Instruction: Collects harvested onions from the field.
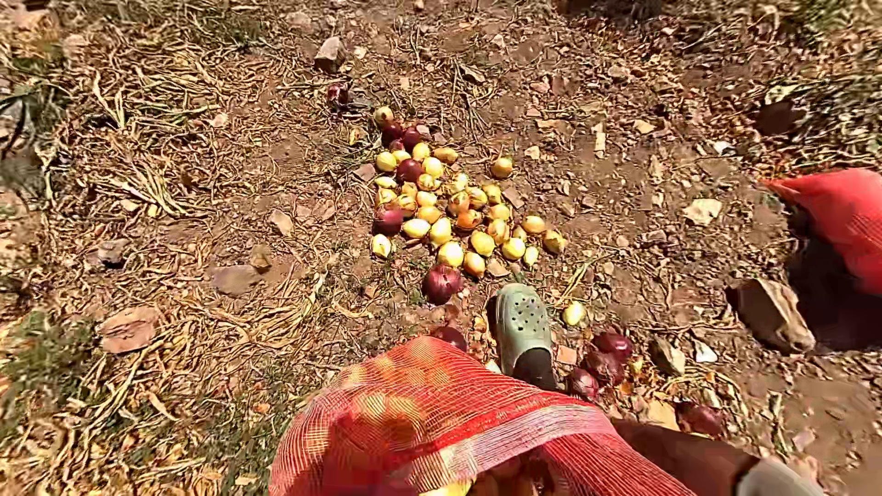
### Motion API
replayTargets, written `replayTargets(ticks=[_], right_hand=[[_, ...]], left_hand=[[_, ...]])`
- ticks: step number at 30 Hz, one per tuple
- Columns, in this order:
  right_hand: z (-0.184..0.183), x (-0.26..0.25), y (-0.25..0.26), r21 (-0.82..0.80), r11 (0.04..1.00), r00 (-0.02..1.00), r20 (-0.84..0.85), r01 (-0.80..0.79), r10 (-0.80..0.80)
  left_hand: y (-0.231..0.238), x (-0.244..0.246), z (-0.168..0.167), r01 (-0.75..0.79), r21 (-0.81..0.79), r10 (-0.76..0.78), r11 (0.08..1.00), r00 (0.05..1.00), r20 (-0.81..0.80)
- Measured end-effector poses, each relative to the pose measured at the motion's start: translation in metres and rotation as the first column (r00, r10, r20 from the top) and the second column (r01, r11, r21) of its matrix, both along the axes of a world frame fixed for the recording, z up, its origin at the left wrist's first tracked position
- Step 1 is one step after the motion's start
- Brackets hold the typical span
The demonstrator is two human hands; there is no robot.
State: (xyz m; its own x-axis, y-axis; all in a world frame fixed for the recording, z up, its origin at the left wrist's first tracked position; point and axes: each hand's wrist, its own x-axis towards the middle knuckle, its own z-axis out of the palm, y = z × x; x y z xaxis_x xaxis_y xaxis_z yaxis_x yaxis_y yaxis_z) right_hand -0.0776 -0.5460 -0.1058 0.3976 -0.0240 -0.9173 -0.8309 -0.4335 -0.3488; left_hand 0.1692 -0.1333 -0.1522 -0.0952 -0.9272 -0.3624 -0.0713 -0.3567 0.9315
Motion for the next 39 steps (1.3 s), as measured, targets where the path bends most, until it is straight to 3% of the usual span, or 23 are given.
replayTargets(ticks=[2, 4, 6, 7, 9, 13, 18, 20, 24, 26, 27, 28, 29, 30, 31, 32, 33, 34, 35, 36, 37, 38, 39], right_hand=[[-0.042, 0.035, -0.041, 0.062, 0.903, 0.905, -0.001, -0.425, 0.426], [-0.070, 0.086, -0.073, 0.068, 0.832, 0.835, 0.030, -0.551, 0.550], [-0.096, 0.124, -0.104, -0.136, 0.904, 0.854, 0.296, -0.406, 0.428], [-0.109, 0.151, -0.117, -0.248, 0.948, 0.850, 0.438, -0.199, 0.293], [-0.132, 0.211, -0.129, -0.396, 0.910, 0.788, 0.597, 0.123, 0.154], [-0.169, 0.272, -0.121, -0.545, 0.814, 0.803, 0.566, 0.198, 0.184], [-0.218, 0.257, -0.099, -0.608, 0.773, 0.710, 0.624, 0.180, 0.326], [-0.221, 0.257, -0.104, -0.602, 0.786, 0.736, 0.594, 0.140, 0.324], [-0.222, 0.262, -0.127, -0.467, 0.880, 0.789, 0.571, 0.086, 0.226], [-0.214, 0.261, -0.146, -0.177, 0.945, 0.720, 0.689, 0.274, -0.080], [-0.204, 0.261, -0.156, 0.091, 0.902, 0.622, 0.695, 0.421, -0.361], [-0.187, 0.261, -0.167, 0.392, 0.741, 0.474, 0.586, 0.545, -0.658], [-0.165, 0.260, -0.177, 0.645, 0.478, 0.305, 0.369, 0.596, -0.878], [-0.141, 0.256, -0.184, 0.801, 0.211, 0.164, 0.142, 0.561, -0.976], [-0.118, 0.251, -0.185, 0.885, 0.013, 0.079, -0.027, 0.465, -0.997], [-0.097, 0.245, -0.181, 0.935, -0.076, 0.068, -0.106, 0.347, -0.992], [-0.081, 0.241, -0.171, 0.973, -0.084, 0.121, -0.112, 0.216, -0.986], [-0.075, 0.240, -0.160, 0.998, -0.005, 0.254, -0.020, 0.060, -0.967], [-0.078, 0.245, -0.155, 0.978, 0.165, 0.427, 0.204, -0.127, -0.881], [-0.084, 0.251, -0.156, 0.875, 0.364, 0.538, 0.483, -0.318, -0.691], [-0.087, 0.257, -0.156, 0.740, 0.540, 0.571, 0.663, -0.402, -0.483], [-0.097, 0.266, -0.158, 0.611, 0.684, 0.546, 0.757, -0.399, -0.358], [-0.108, 0.273, -0.166, 0.479, 0.822, 0.511, 0.812, -0.307, -0.283]], left_hand=[[-0.044, 0.078, -0.009, 0.058, -0.021, -0.061, 0.998, 0.977, -0.204], [-0.094, 0.126, -0.005, -0.201, 0.063, 0.208, 0.978, 0.968, -0.143], [-0.159, 0.149, -0.024, -0.460, 0.047, 0.434, 0.887, 0.864, 0.256], [-0.194, 0.162, -0.040, -0.495, 0.042, 0.411, 0.868, 0.762, 0.500], [-0.250, 0.174, -0.076, -0.547, 0.107, 0.291, 0.831, 0.589, 0.754], [-0.309, 0.165, -0.128, -0.631, 0.178, 0.178, 0.755, 0.458, 0.871], [-0.333, 0.146, -0.135, -0.649, 0.153, 0.166, 0.745, 0.402, 0.900], [-0.350, 0.138, -0.137, -0.643, 0.182, 0.119, 0.744, 0.396, 0.910], [-0.374, 0.136, -0.160, -0.622, 0.249, 0.055, 0.742, 0.427, 0.903], [-0.371, 0.147, -0.158, -0.616, 0.261, 0.100, 0.743, 0.488, 0.867], [-0.365, 0.154, -0.146, -0.640, 0.206, 0.214, 0.740, 0.515, 0.830], [-0.356, 0.159, -0.128, -0.685, 0.108, 0.393, 0.720, 0.531, 0.751], [-0.345, 0.162, -0.104, -0.725, 0.010, 0.580, 0.689, 0.559, 0.593], [-0.335, 0.161, -0.076, -0.748, -0.051, 0.717, 0.662, 0.612, 0.334], [-0.326, 0.155, -0.048, -0.742, -0.070, 0.744, 0.667, 0.669, 0.004], [-0.319, 0.147, -0.028, -0.672, -0.083, 0.631, 0.736, 0.725, -0.274], [-0.314, 0.140, -0.018, -0.534, -0.111, 0.448, 0.838, 0.791, -0.417], [-0.309, 0.132, -0.007, -0.348, -0.125, 0.280, 0.929, 0.884, -0.374], [-0.304, 0.125, 0.005, -0.133, -0.096, 0.114, 0.987, 0.977, -0.177], [-0.297, 0.120, 0.015, 0.098, -0.005, -0.098, 0.995, 0.995, 0.037], [-0.293, 0.119, 0.027, 0.280, 0.152, -0.304, 0.948, 0.936, 0.174], [-0.295, 0.123, 0.040, 0.319, 0.294, -0.390, 0.901, 0.891, 0.230], [-0.293, 0.133, 0.039, 0.207, 0.254, -0.286, 0.945, 0.898, 0.334]])
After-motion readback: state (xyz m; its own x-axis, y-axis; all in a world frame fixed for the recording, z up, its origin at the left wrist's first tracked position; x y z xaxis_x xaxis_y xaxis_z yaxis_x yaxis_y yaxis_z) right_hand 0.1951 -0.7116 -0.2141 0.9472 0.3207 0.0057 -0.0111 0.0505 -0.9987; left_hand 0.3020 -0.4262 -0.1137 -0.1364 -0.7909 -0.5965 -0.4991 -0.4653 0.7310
